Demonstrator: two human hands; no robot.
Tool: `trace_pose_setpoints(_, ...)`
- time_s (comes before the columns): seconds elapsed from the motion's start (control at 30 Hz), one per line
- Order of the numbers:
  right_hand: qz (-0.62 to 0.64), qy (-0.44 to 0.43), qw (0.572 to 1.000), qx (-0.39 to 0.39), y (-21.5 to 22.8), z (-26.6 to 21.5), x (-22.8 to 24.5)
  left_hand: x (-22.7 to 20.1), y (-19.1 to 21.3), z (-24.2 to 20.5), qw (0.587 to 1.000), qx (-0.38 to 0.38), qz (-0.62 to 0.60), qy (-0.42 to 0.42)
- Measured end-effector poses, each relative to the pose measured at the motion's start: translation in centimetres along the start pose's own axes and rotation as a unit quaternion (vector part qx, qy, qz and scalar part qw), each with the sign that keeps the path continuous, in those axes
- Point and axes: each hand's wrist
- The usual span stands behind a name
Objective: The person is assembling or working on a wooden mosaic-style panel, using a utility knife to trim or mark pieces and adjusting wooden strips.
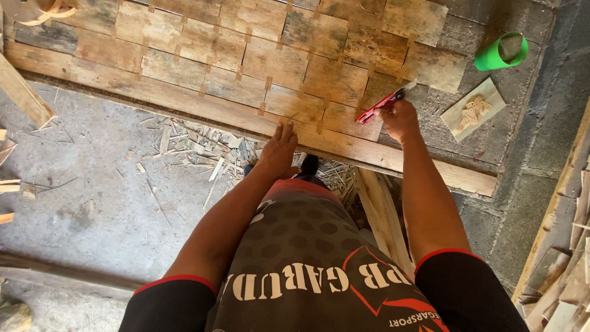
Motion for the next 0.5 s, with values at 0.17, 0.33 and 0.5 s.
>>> trace_pose_setpoints(0.17,0.067,0.057,0.992,-0.095,-0.4,1.1,-0.7,-0.4,0.5,0.0,0.998,0.022,-0.047,0.036)
trace_pose_setpoints(0.33,0.181,0.146,0.964,-0.131,-2.0,4.0,-3.1,-0.5,0.3,0.2,0.995,0.021,-0.081,0.058)
trace_pose_setpoints(0.5,0.001,0.119,0.990,-0.070,-0.5,4.4,-1.2,-0.8,1.2,0.0,0.998,0.014,-0.044,0.047)
Point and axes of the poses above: each hand's wrist, its own z-axis towards the middle knuckle, its own y-axis out of the back of the hand, x = y × z, and after that the axes turned 5 degrees about -x, right-handed
